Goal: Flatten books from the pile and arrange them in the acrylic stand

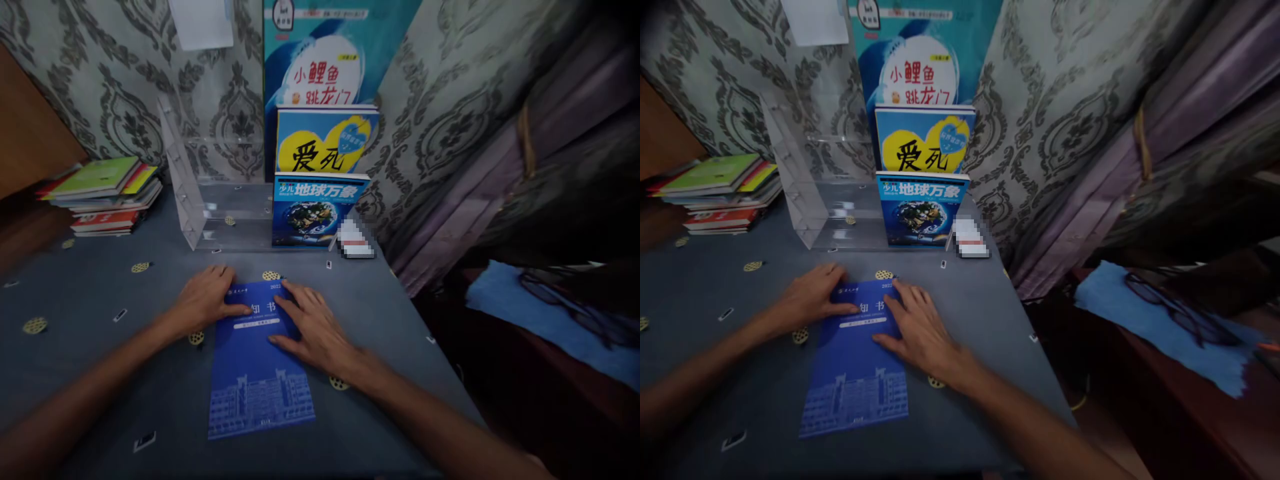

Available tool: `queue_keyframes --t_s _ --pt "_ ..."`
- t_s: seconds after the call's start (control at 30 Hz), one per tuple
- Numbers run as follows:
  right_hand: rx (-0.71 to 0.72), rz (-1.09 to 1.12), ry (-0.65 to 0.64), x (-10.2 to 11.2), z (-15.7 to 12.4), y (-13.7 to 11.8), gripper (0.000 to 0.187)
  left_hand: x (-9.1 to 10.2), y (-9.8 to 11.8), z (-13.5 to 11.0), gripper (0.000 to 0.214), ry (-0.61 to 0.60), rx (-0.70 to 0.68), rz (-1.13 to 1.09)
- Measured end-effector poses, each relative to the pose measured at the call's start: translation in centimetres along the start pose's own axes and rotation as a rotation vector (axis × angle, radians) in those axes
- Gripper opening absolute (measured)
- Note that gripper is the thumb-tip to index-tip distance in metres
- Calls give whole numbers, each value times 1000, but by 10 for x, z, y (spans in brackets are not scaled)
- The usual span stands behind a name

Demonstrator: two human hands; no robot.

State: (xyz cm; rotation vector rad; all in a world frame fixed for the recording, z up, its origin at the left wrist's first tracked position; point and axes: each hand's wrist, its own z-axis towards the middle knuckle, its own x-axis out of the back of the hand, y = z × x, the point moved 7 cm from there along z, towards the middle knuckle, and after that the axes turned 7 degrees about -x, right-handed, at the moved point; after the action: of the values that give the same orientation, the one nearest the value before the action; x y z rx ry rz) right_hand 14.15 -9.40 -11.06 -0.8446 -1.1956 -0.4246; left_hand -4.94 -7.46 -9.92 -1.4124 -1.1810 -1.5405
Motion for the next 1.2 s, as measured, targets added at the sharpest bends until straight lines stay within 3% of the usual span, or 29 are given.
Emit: queue_keyframes --t_s 0.13,0.3,0.43,0.57,0.6,0.77,0.83,1.03,1.1,1.2 --pt "-38 70 3 -1 -1 5 71 2 -3 9 49 -29 -14 -129" --pt "-112 256 114 -3 0 21 93 4 5 10 29 -76 -117 -553" --pt "-251 560 216 -1 9 50 80 26 7 21 25 153 -153 -704" --pt "-330 970 83 -2 21 68 25 49 2 36 25 389 -77 -878" --pt "-340 1055 52 -1 22 69 21 52 2 39 27 424 -46 -939" --pt "-373 1261 91 11 23 77 33 39 3 45 49 521 129 -1329" --pt "-344 1249 150 17 23 81 32 25 9 46 50 455 126 -1399" --pt "-306 1125 378 39 20 95 28 -9 29 43 48 12 -81 -1257" --pt "-295 1052 471 46 17 97 26 -10 30 44 49 -30 -134 -1223" --pt "-281 983 583 52 15 99 26 -4 30 52 45 6 -162 -1155"
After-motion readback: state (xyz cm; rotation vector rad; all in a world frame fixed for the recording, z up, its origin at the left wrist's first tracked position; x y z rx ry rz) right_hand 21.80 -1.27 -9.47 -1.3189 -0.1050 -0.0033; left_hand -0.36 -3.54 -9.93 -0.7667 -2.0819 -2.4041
